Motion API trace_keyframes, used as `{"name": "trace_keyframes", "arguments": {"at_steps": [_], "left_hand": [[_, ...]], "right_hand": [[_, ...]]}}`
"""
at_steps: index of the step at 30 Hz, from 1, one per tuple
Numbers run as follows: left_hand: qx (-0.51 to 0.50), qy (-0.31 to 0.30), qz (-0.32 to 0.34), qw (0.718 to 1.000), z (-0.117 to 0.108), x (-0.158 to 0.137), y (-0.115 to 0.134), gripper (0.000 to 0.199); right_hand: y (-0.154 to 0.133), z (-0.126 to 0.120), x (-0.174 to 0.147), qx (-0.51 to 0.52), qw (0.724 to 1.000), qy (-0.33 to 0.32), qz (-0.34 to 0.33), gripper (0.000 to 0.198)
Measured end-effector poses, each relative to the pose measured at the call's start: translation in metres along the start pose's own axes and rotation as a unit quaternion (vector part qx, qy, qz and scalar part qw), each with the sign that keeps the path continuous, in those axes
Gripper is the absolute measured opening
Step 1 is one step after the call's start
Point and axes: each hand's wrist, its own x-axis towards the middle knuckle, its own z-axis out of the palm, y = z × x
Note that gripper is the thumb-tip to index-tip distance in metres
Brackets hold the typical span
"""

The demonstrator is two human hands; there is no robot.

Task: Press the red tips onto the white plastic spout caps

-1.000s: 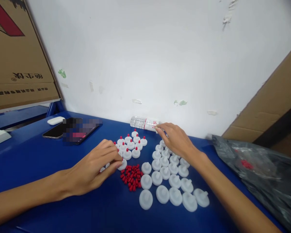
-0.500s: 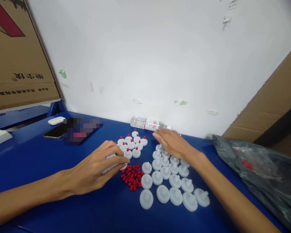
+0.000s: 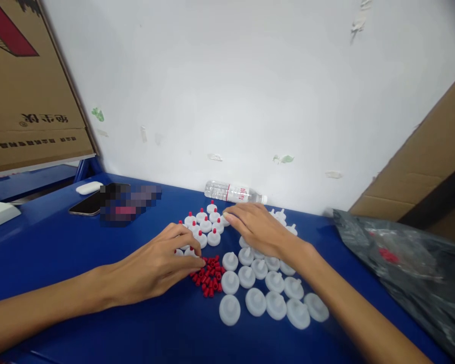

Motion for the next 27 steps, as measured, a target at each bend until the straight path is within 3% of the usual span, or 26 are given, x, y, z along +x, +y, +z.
{"name": "trace_keyframes", "arguments": {"at_steps": [13, 17, 22, 24, 27], "left_hand": [[0.006, -0.007, -0.014, 1.000, 0.002, 0.001, 0.000, 0.031], [0.001, 0.026, -0.037, 0.999, 0.002, 0.000, 0.002, 0.029], [0.022, 0.118, -0.064, 0.991, -0.002, -0.001, 0.003, 0.031], [0.038, 0.137, -0.082, 0.986, -0.004, -0.001, 0.003, 0.032], [0.047, 0.141, -0.115, 0.982, -0.006, -0.001, 0.004, 0.034]], "right_hand": [[-0.005, 0.017, -0.003, -0.027, 0.999, -0.043, 0.004, 0.053], [-0.007, 0.005, -0.001, -0.061, 0.998, 0.017, -0.014, 0.046], [-0.020, -0.011, 0.001, -0.087, 0.991, 0.099, -0.005, 0.025], [-0.032, -0.011, 0.000, -0.093, 0.990, 0.099, -0.039, 0.017], [-0.057, -0.006, -0.002, -0.111, 0.980, 0.073, -0.149, 0.009]]}}
